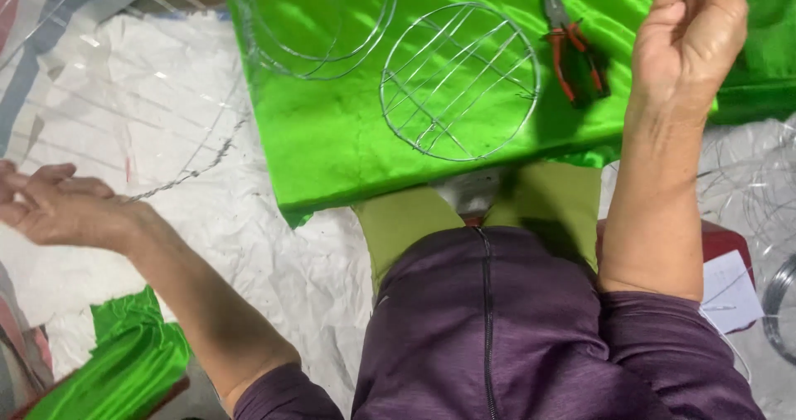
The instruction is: The person uses pliers to cut and bend segments of wire to construct several circular and grid-like wire frames on a green surface.
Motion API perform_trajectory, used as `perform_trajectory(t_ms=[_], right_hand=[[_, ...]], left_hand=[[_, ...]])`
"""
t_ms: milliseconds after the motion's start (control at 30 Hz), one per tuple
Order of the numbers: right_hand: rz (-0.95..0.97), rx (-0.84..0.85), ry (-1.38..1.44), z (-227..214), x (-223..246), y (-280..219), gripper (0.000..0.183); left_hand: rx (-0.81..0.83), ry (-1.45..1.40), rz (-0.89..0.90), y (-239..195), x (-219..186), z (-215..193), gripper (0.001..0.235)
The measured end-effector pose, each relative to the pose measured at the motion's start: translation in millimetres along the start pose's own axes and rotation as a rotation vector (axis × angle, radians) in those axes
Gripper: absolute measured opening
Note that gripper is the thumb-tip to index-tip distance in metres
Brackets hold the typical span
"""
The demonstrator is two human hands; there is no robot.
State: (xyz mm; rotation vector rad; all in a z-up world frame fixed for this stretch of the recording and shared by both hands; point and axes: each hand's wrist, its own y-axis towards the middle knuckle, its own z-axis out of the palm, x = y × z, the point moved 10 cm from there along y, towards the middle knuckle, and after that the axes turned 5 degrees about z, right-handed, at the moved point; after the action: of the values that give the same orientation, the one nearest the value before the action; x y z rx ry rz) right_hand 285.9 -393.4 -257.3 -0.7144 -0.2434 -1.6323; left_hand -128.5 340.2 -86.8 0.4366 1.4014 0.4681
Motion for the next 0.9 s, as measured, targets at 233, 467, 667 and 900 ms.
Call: perform_trajectory(t_ms=[233,467,667,900], right_hand=[[0.049,-0.080,0.317,-17,49,-32,0.022],[0.040,-0.101,0.354,-22,66,-67,0.016],[-0.011,-0.168,0.152,-41,58,-74,0.009],[0.022,-0.123,0.041,-27,29,-79,0.006]], left_hand=[[0.387,-0.133,-0.633,-204,-14,242,0.020],[0.536,-0.243,-0.777,-376,14,389,0.019],[0.482,-0.214,-0.960,-453,67,419,0.020],[0.925,0.115,-0.725,-451,54,411,0.030]])
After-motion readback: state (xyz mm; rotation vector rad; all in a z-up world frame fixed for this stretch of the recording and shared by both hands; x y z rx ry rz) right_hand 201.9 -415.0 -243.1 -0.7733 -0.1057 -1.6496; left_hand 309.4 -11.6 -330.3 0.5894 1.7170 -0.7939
